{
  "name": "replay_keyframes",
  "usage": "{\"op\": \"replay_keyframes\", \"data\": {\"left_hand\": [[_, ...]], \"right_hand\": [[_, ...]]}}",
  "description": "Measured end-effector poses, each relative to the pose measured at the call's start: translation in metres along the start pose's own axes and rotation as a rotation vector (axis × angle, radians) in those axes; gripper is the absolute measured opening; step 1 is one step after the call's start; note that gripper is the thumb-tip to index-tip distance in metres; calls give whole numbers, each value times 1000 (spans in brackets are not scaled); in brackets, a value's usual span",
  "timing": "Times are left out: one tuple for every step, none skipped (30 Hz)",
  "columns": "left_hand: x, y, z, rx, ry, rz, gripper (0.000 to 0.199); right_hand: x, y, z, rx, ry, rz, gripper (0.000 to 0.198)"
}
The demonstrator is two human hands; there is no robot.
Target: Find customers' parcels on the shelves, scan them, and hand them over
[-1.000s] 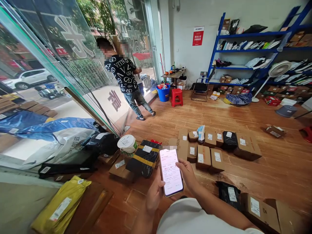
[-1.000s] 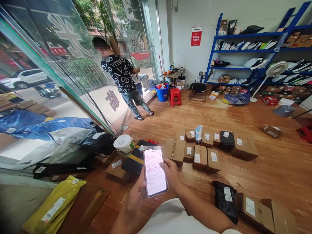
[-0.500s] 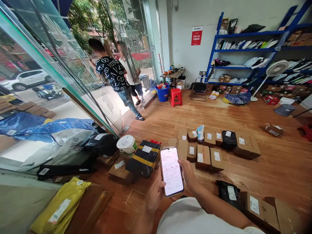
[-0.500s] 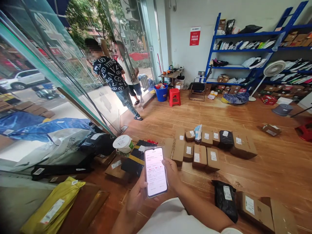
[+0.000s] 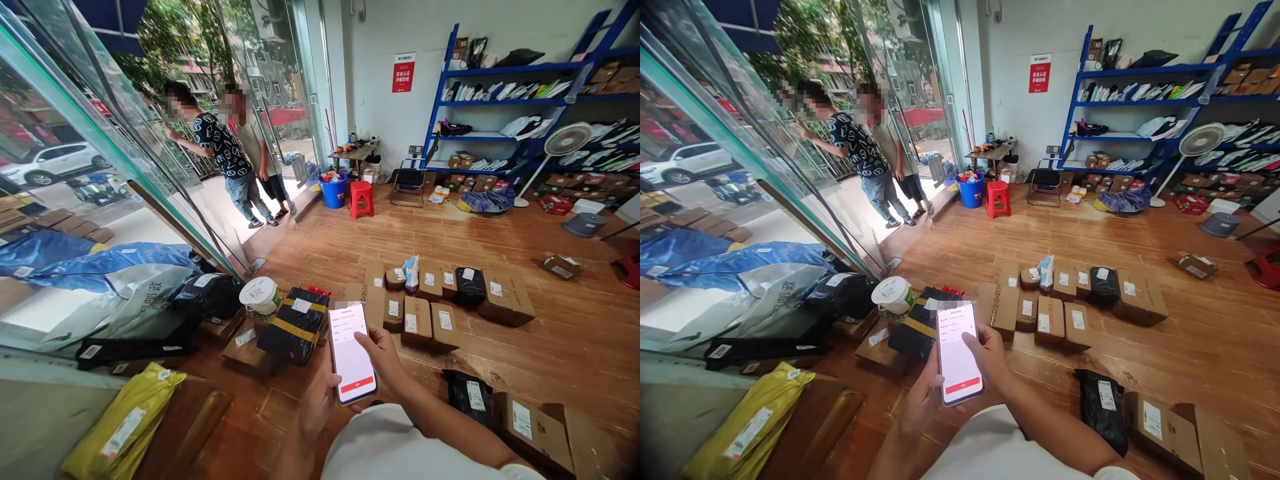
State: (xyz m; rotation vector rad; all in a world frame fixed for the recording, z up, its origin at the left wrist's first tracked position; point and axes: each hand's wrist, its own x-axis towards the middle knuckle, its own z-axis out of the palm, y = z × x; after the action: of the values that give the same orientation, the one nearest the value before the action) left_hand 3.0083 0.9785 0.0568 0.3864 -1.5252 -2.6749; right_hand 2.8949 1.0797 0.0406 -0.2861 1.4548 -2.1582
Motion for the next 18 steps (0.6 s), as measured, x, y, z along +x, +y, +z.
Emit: {"op": "replay_keyframes", "data": {"left_hand": [[0,0,0,10,-5,-2,72],[1,0,-1,3,-13,-6,74],[2,-1,-1,-15,-23,-16,76],[3,-1,-2,-39,-29,-27,80],[3,-1,-2,-66,-29,-37,84],[4,0,-3,-89,-22,-47,87],[4,1,-3,-109,-9,-51,90],[4,2,-3,-124,6,-53,91],[5,3,-2,-137,19,-52,92],[5,5,-2,-152,28,-50,92],[5,6,-1,-164,34,-50,93],[5,7,1,-172,43,-51,93],[5,8,2,-173,58,-55,92],[5,9,3,-166,79,-63,91],[5,9,4,-155,108,-73,90],[6,10,5,-142,137,-83,89],[6,10,5,-135,154,-93,88],[6,10,5,-135,153,-99,88]], "right_hand": [[0,2,-1,0,-14,-1,26],[-1,3,-2,1,-33,1,27],[-3,5,-4,3,-57,5,28],[-4,7,-6,3,-84,11,28],[-6,9,-7,0,-112,18,28],[-8,10,-9,-4,-141,26,29],[-10,11,-11,-8,-168,34,30],[-12,12,-12,-11,-193,41,31],[-13,13,-13,-13,-214,46,33],[-15,14,-14,-13,-235,53,35],[-16,14,-15,-14,-252,59,38],[-16,14,-16,-17,-267,63,40],[-17,14,-16,-22,-278,63,43],[-17,14,-16,-29,-288,61,45],[-17,14,-16,-37,-295,57,47],[-17,14,-16,-45,-300,50,49],[-17,14,-16,-53,-302,43,49],[-16,14,-16,-60,-305,39,49]]}}
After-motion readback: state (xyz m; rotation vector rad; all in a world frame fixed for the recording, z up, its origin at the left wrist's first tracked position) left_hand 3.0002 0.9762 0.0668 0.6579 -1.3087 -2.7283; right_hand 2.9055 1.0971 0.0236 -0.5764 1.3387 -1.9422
